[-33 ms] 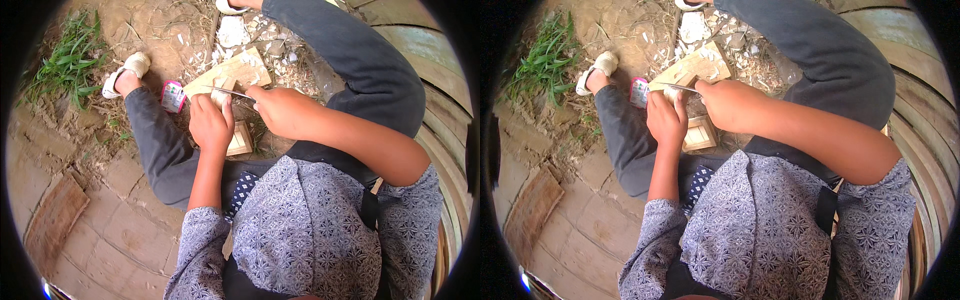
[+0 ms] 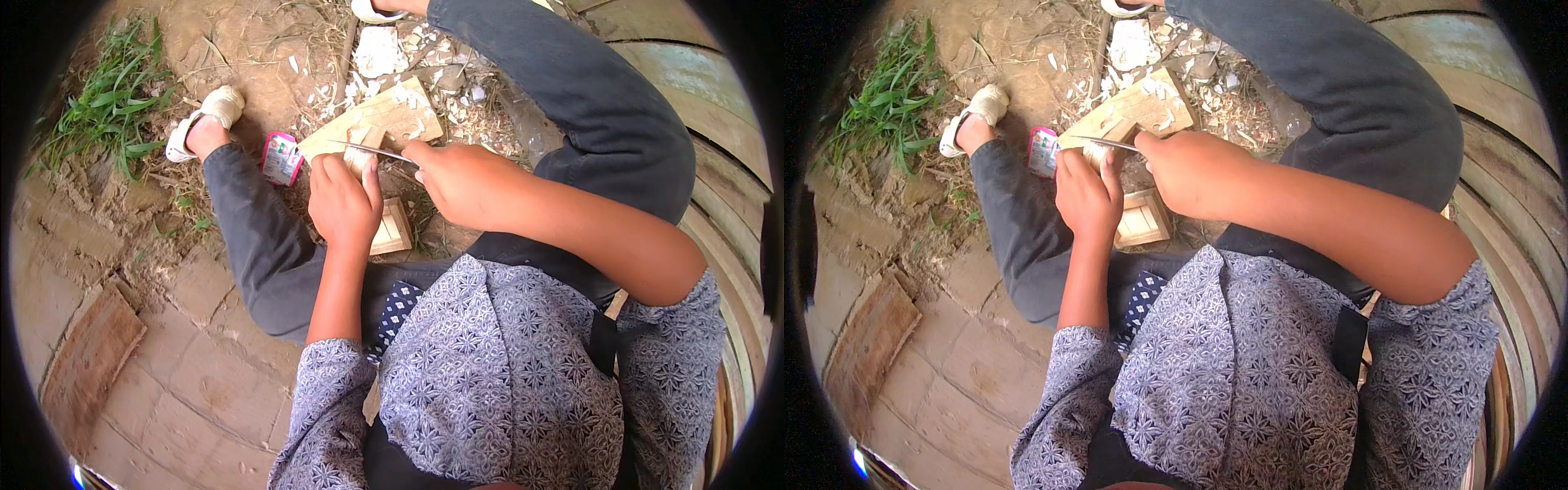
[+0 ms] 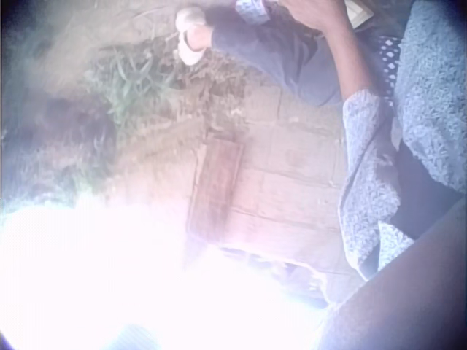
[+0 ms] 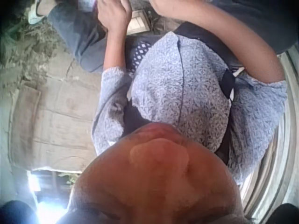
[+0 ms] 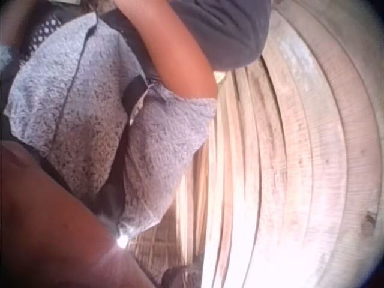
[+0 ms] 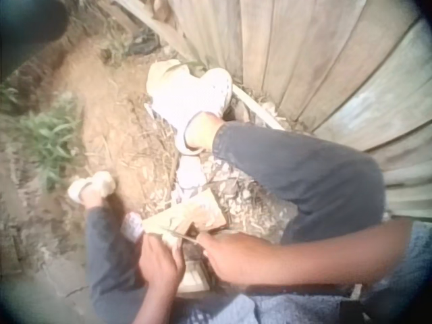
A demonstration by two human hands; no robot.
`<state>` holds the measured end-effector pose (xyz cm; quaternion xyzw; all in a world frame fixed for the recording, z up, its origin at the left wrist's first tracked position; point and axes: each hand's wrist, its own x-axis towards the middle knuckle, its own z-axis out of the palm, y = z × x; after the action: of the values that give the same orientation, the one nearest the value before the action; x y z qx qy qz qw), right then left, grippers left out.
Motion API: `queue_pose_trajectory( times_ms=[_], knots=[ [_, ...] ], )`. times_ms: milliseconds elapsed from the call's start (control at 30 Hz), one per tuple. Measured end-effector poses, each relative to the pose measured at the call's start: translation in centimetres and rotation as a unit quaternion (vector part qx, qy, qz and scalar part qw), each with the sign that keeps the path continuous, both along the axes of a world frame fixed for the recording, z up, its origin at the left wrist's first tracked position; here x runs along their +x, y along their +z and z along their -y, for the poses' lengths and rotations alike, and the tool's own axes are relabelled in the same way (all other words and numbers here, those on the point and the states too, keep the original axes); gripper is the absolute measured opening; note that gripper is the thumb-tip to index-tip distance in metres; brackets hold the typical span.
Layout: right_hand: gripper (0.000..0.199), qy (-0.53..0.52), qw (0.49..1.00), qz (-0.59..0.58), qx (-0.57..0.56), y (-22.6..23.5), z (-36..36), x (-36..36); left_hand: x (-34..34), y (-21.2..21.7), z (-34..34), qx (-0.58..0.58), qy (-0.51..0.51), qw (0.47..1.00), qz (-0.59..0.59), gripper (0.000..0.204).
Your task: The person sits on the ground and uses a knife to carve a small rectangular piece of wood, repeatedly shaving off thin layers and rotating the piece to work different sides. The person occasionally pauses to inspect the carved wood and then resumes carving.
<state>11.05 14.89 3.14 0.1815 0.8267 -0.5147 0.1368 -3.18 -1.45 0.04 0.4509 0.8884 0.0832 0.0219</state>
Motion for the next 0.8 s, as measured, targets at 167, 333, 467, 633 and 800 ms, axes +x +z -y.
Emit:
queue_pose_trajectory(
  times_ms=[167,333,467,633,800],
  knots=[
    [0.024,0.02,0.999,0.03,0.015,0.4,0.0,-0.8,0.2,0.1,-0.4,-0.013,0.012,1.0,-0.009,0.04],
    [0.024,0.04,0.997,0.051,0.037,-1.3,0.2,-3.2,-0.1,0.0,-0.7,-0.003,0.025,1.0,-0.014,0.042],
    [0.026,0.027,0.998,0.028,0.049,-3.3,0.5,-3.9,-0.6,-0.1,-0.8,-0.027,0.046,0.998,-0.031,0.043],
    [0.028,0.024,0.997,0.029,0.068,-6.6,0.3,-5.4,-0.3,-0.1,-0.4,-0.003,0.024,0.999,-0.032,0.041],
    [0.027,-0.021,1.0,0.0,0.016,-2.4,0.2,-2.5,-0.4,0.0,-0.5,-0.027,0.039,0.999,-0.005,0.042]
  ],
)
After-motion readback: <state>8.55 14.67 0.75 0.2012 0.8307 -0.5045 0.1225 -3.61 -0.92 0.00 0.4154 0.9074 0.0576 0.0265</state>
